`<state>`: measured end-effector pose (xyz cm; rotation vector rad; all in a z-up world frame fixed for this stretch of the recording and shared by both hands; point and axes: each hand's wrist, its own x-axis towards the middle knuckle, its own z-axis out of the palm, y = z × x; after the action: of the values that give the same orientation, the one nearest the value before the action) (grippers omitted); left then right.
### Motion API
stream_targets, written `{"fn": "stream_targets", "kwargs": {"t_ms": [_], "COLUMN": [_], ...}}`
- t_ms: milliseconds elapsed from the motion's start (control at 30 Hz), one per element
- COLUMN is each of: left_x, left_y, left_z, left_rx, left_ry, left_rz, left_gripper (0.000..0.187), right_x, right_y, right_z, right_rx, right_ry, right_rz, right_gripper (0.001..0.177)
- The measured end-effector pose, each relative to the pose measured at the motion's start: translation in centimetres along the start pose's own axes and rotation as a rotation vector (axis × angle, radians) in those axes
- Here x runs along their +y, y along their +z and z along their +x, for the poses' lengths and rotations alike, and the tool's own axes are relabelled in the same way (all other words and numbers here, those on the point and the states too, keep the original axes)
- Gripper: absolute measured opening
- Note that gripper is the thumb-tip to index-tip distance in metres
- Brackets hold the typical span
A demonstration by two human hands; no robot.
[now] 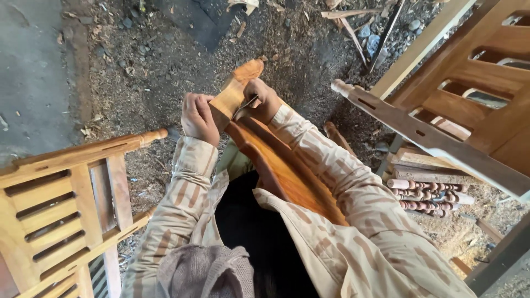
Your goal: The person sands a wooden chair part using a sanding block. They hold the piece with one hand and rub the sanding block along the edges and surfaces with the other hand, turning the piece to access different areas.
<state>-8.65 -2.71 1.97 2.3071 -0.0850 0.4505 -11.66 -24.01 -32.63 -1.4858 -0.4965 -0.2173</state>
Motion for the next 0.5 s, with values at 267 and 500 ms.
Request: {"fn": "stream_targets", "kwargs": {"t_ms": [267,500], "left_x": [-0.4,-0.1], "left_y": [-0.4,-0.1], "left_z": [-1.0,-0.1], "left_rx": [-0.021,0.012], "left_ry": [-0.027,-0.018], "left_rz": [-0.001,-0.006], "left_gripper": [0.032,0.033], "right_x": [-13.9,-15.9], "right_y": [0.7,2.0], "right_z": [14.6,15.8], "right_rx": [-0.171,-0.046], "right_ry": [-0.035,-0.055], "right_rz": [0.165,-0.084], "right_gripper": [0.054,0.060]}}
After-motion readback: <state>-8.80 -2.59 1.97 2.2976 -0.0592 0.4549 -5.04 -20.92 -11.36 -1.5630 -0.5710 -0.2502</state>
